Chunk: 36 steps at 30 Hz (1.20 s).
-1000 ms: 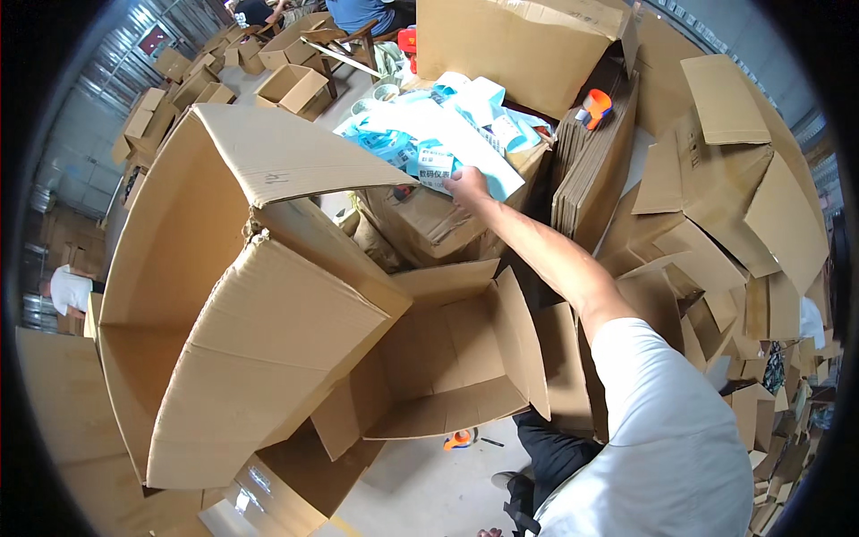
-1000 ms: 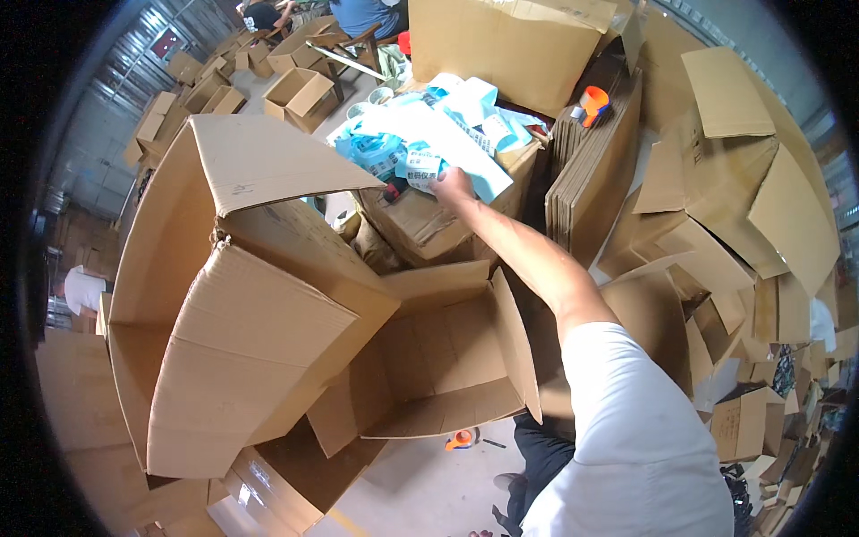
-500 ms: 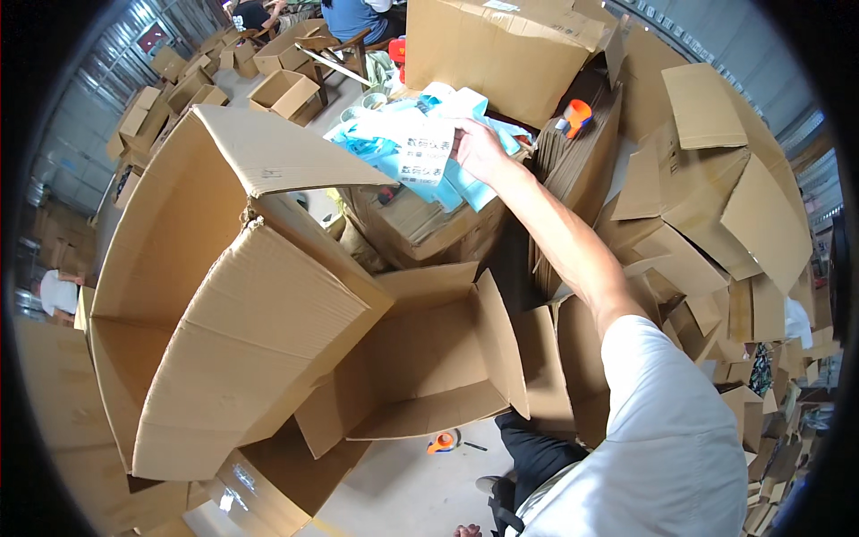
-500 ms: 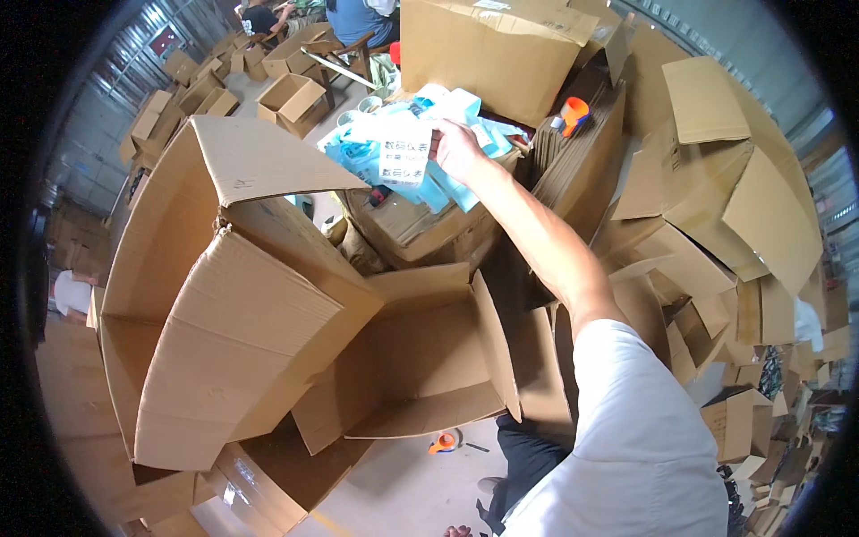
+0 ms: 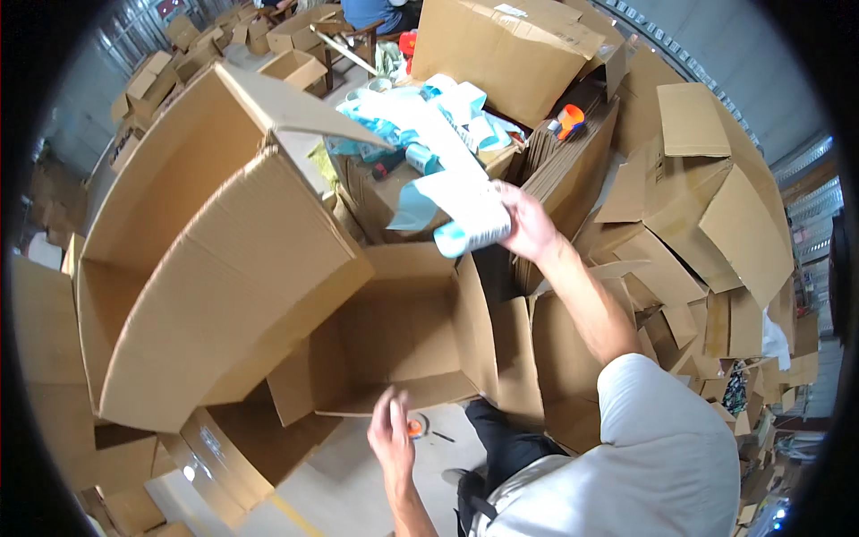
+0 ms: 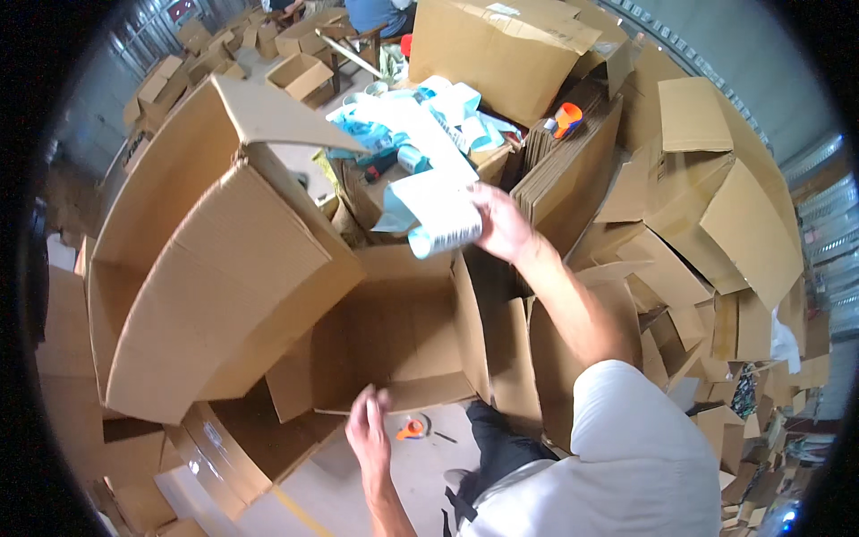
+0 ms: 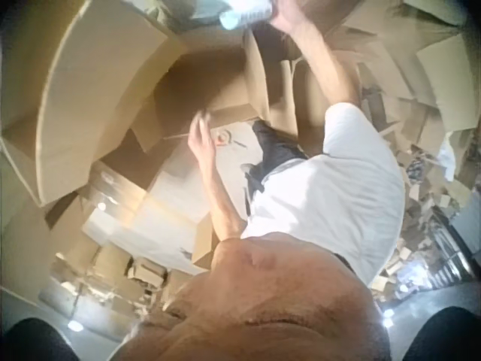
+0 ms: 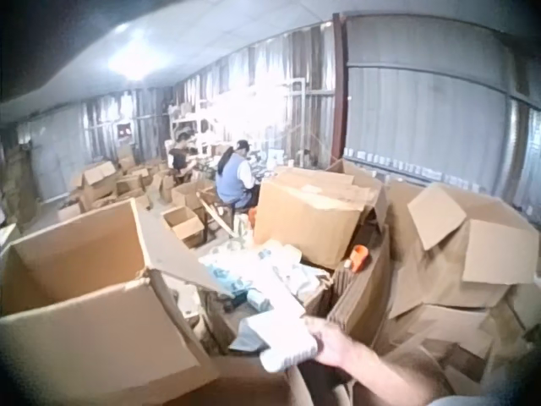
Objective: The person sits on the floor in a warehouse and packs black electronic devices into a cardboard box. They pick up each device from a large pile, briefly inspect it, and place it into the box one by one. The person also handles a label and a tape dispenser at the beginning of the clip.
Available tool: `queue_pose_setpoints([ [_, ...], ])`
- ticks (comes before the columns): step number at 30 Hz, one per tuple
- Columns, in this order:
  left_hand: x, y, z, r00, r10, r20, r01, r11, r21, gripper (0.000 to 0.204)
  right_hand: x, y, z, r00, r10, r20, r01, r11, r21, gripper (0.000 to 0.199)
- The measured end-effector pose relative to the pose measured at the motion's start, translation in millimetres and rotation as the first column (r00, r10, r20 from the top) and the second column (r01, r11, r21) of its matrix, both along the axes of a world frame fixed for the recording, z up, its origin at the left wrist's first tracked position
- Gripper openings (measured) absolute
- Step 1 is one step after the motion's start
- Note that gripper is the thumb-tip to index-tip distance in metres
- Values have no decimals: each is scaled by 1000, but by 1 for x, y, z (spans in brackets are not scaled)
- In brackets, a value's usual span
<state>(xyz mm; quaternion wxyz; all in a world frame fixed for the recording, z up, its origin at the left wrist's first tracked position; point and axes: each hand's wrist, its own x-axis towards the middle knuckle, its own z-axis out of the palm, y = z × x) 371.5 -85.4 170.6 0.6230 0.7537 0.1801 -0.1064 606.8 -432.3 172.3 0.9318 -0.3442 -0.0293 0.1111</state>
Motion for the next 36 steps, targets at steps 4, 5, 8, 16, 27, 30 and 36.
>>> queue_pose_setpoints([
  [4,50,-46,7,985,-60,164,119,917,-380,49,-108,40,-1,933,359,31,-327,879,-346,17],
  [5,59,-46,12,972,-232,27,231,942,-241,45,-135,42,0,909,417,3,-356,780,-515,15],
  [8,34,-61,1,997,1,-77,-36,888,-458,34,-186,56,-14,787,605,-124,-489,488,-723,19],
  [16,-82,-12,-10,920,-306,-243,177,881,-438,20,-216,131,-28,863,469,-187,-503,768,-396,44],
  [27,-241,59,-21,951,-66,-301,-92,872,-480,23,-268,215,-7,848,490,-203,-523,713,-467,19],
  [30,-282,83,-33,965,-45,-257,-84,880,-468,25,-294,246,-9,842,499,-204,-529,694,-488,20],
  [36,-395,123,-47,975,72,-212,-186,789,-586,24,-365,313,-5,839,430,-333,-540,732,-416,23],
])
